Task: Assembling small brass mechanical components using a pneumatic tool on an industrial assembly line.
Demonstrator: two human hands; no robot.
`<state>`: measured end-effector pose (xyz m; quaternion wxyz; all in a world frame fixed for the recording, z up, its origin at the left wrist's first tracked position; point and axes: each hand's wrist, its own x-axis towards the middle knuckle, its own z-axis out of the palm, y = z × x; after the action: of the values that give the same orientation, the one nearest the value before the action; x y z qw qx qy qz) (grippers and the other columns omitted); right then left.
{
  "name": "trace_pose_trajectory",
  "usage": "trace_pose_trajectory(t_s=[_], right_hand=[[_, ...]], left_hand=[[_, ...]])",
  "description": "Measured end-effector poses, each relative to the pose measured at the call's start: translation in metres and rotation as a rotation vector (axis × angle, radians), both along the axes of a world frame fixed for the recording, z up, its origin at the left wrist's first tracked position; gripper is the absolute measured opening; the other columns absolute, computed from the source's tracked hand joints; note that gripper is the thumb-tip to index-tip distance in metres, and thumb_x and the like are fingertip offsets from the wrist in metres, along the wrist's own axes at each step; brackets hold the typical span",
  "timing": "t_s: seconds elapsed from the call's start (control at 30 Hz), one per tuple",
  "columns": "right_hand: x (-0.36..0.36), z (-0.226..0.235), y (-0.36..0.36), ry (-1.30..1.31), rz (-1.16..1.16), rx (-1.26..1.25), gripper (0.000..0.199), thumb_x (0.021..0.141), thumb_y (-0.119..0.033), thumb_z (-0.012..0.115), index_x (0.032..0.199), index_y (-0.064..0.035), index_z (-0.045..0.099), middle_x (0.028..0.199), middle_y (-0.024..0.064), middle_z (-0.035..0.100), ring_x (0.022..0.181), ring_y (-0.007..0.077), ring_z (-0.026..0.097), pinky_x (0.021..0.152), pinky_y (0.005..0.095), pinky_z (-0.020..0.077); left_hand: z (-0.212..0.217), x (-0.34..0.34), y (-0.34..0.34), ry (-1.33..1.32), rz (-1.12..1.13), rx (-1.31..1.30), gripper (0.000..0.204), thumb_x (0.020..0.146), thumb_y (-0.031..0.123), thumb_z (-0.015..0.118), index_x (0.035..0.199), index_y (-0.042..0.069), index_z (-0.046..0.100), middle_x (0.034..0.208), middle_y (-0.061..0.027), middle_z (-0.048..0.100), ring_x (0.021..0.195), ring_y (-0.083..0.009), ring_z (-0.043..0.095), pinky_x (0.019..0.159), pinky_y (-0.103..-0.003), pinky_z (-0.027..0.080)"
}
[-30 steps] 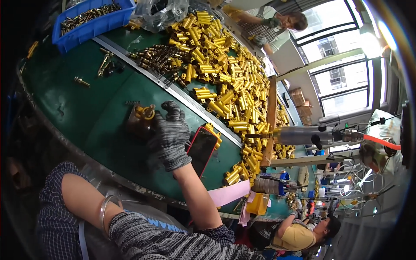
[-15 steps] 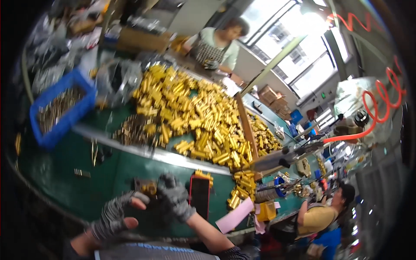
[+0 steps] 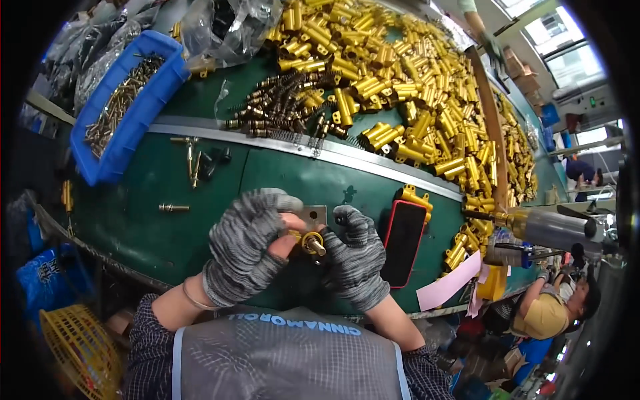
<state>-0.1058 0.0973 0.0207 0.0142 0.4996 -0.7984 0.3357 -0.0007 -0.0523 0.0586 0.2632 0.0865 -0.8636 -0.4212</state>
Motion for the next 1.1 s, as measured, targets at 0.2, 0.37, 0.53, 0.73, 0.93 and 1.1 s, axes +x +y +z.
trace_pose_trajectory(t_s=[0.2,0.37,0.53,0.73,0.93,1.1], right_hand=[[-0.001,0.001,0.002,0.005,0.026,0.027,0.028,0.060,-0.016,0.065,0.086,-0.0090,0.059,0.104,0.0109,0.052,0.087,0.0288,0.053,0.067,0.0405,0.0446],[-0.004,0.003,0.007,0.057,0.134,0.064,0.028,0.057,-0.016,0.065,0.084,-0.0091,0.060,0.102,0.0101,0.052,0.085,0.0273,0.053,0.065,0.0399,0.0440],[-0.006,0.000,0.004,0.096,0.165,0.031,0.029,0.056,-0.016,0.066,0.084,-0.0097,0.061,0.101,0.0099,0.052,0.083,0.0276,0.054,0.064,0.0398,0.0438],[-0.007,0.004,0.002,0.113,0.178,0.086,0.035,0.055,-0.009,0.070,0.088,-0.0122,0.062,0.098,0.0115,0.053,0.083,0.0279,0.054,0.063,0.0349,0.0467],[-0.003,-0.003,0.004,0.064,0.133,0.100,0.030,0.058,-0.014,0.068,0.087,-0.0120,0.061,0.100,0.0096,0.053,0.085,0.0280,0.054,0.066,0.0384,0.0449],[0.000,0.001,-0.002,0.025,0.098,0.115,0.028,0.059,-0.014,0.068,0.085,-0.0119,0.061,0.100,0.0091,0.053,0.085,0.0275,0.054,0.066,0.0381,0.0451]], left_hand=[[0.005,-0.016,0.008,0.102,-0.237,-0.038,0.017,0.080,0.027,0.060,0.078,0.010,0.061,0.097,-0.0100,0.059,0.094,-0.0290,0.053,0.083,-0.037,0.041],[0.000,-0.012,0.009,0.049,-0.229,-0.085,0.019,0.075,0.033,0.063,0.077,0.014,0.061,0.094,-0.0060,0.059,0.093,-0.0276,0.053,0.081,-0.039,0.041],[-0.011,-0.002,-0.001,0.070,-0.125,-0.069,0.019,0.069,0.029,0.068,0.075,0.014,0.059,0.091,-0.0021,0.060,0.089,-0.0252,0.055,0.078,-0.038,0.042],[-0.018,-0.003,-0.007,0.088,-0.139,-0.008,0.020,0.069,0.031,0.068,0.075,0.014,0.058,0.089,-0.0018,0.059,0.086,-0.0249,0.054,0.078,-0.037,0.042],[-0.020,-0.005,-0.008,0.094,-0.181,0.144,0.029,0.075,0.043,0.060,0.072,0.013,0.059,0.090,-0.0059,0.059,0.091,-0.0285,0.052,0.083,-0.041,0.041],[-0.024,-0.005,-0.014,0.130,-0.236,0.208,0.027,0.074,0.041,0.063,0.072,0.014,0.058,0.090,-0.0052,0.060,0.091,-0.0285,0.053,0.083,-0.041,0.041]])
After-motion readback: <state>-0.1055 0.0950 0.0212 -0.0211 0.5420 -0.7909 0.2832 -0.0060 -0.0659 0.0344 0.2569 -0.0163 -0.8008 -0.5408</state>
